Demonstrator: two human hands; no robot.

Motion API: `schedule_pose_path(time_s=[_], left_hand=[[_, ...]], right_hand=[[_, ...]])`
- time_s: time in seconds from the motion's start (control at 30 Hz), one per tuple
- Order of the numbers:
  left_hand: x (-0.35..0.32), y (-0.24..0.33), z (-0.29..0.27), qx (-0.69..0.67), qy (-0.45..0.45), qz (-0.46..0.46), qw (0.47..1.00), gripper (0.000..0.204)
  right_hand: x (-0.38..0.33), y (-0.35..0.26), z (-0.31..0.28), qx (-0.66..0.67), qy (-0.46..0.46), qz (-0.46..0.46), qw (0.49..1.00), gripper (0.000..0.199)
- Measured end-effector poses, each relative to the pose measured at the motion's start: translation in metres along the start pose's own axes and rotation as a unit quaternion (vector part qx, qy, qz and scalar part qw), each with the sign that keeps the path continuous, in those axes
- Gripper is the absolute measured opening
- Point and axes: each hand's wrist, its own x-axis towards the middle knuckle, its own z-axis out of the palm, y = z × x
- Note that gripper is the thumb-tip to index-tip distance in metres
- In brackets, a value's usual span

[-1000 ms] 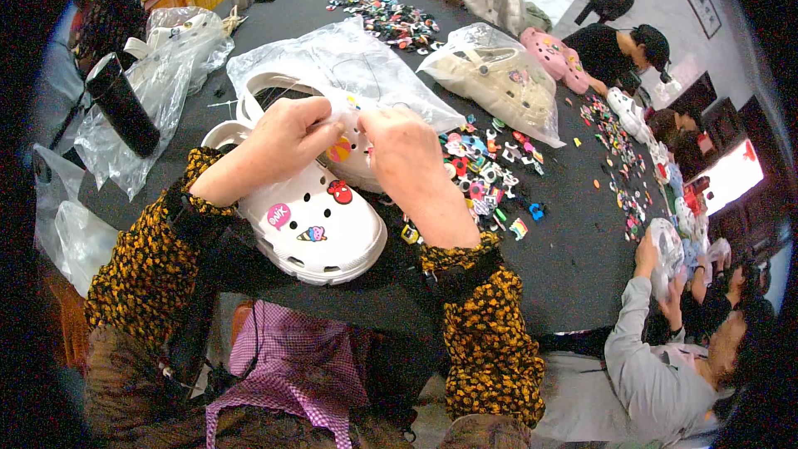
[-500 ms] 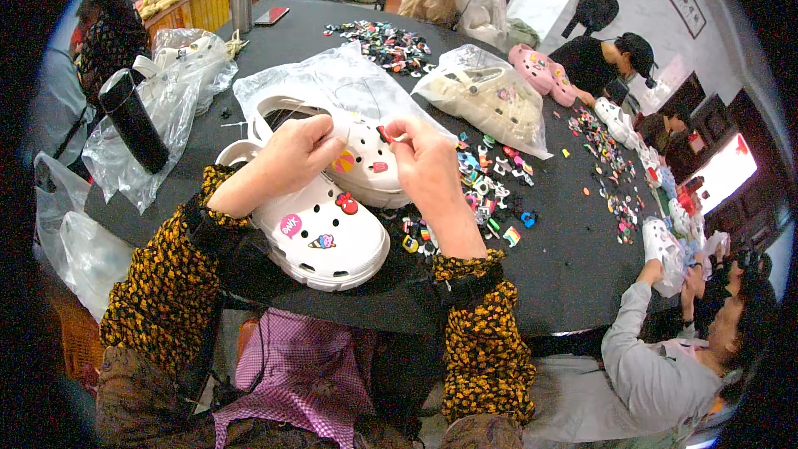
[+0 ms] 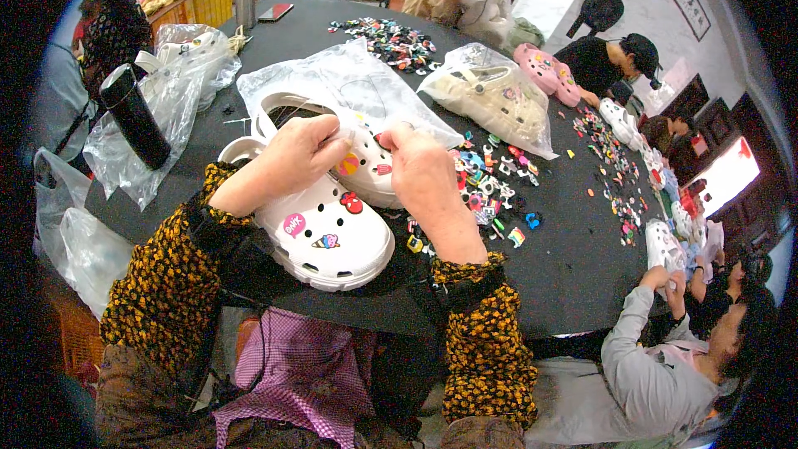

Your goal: Decorating white clogs with various cartoon charms by pressing them into the shoe holes and then bagging the shoes.

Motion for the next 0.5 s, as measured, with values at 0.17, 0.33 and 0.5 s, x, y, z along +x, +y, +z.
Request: schedule_pose_path(time_s=[0.17, 0.33, 0.5], left_hand=[[0.0003, 0.0000, 0.0015, 0.002, -0.002, 0.004, 1.000, 0.030], [0.0020, 0.0067, -0.0044, 0.026, -0.053, -0.045, 0.997, 0.029], [0.0023, 0.0051, -0.0016, 0.020, -0.048, -0.038, 0.998, 0.027]], right_hand=[[-0.0059, -0.0006, 0.0021, -0.038, 0.003, -0.025, 0.999, 0.017], [-0.0095, -0.0066, -0.0004, -0.044, -0.011, -0.019, 0.999, 0.012], [-0.0097, -0.0010, 0.0037, -0.087, -0.036, -0.050, 0.994, 0.012]])
